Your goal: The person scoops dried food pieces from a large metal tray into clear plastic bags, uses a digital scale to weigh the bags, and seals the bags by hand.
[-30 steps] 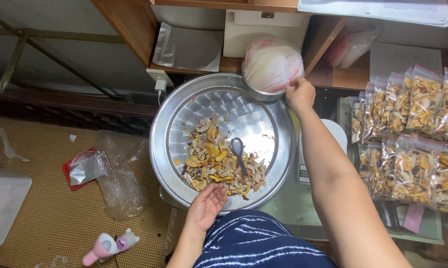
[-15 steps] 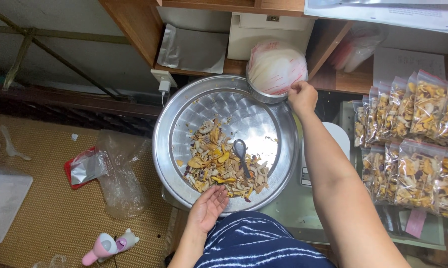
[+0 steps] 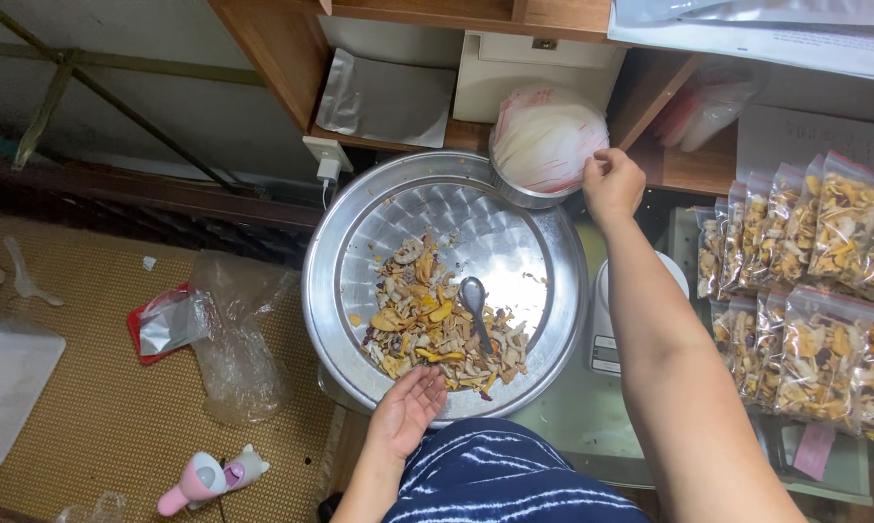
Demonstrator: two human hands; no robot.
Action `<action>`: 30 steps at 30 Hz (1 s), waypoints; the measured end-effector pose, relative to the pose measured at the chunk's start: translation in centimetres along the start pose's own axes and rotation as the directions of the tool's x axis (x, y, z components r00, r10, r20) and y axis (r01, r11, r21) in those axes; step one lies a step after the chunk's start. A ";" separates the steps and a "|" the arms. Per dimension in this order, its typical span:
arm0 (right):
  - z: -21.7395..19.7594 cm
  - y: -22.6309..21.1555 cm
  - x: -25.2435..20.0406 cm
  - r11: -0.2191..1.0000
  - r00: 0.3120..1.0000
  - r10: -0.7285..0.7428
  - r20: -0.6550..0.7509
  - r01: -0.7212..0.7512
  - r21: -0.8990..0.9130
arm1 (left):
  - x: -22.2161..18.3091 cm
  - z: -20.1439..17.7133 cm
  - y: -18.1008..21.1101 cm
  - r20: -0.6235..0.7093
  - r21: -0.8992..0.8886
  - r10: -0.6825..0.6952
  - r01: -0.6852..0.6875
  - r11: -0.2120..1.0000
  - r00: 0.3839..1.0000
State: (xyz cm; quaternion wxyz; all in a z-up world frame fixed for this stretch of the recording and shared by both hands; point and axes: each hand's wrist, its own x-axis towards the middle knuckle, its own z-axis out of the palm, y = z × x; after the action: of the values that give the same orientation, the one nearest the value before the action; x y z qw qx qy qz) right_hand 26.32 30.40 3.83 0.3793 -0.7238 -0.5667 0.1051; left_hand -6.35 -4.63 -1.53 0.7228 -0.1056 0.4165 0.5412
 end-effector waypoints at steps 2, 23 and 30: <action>-0.1 -0.1 0.2 1.000 1.000 -0.019 0.004 0.019 -0.018 | -0.3 0.6 0.1 -0.006 0.004 0.004 -0.004 1.000 1.000; 0.4 1.0 2.9 0.994 0.995 0.028 0.098 -0.018 -0.105 | 0.2 0.1 -0.1 -0.031 0.006 -0.007 0.007 1.000 0.999; -1.1 -0.3 2.7 0.986 0.995 -0.050 0.082 0.062 -0.154 | -0.1 0.6 -0.4 -0.053 -0.002 -0.018 0.018 1.000 0.998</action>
State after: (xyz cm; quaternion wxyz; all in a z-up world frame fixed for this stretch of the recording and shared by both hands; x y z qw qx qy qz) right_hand 27.69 32.42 5.56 0.3018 -0.7306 -0.6076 0.0778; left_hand -5.72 -4.51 -1.17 0.7163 -0.1241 0.4340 0.5322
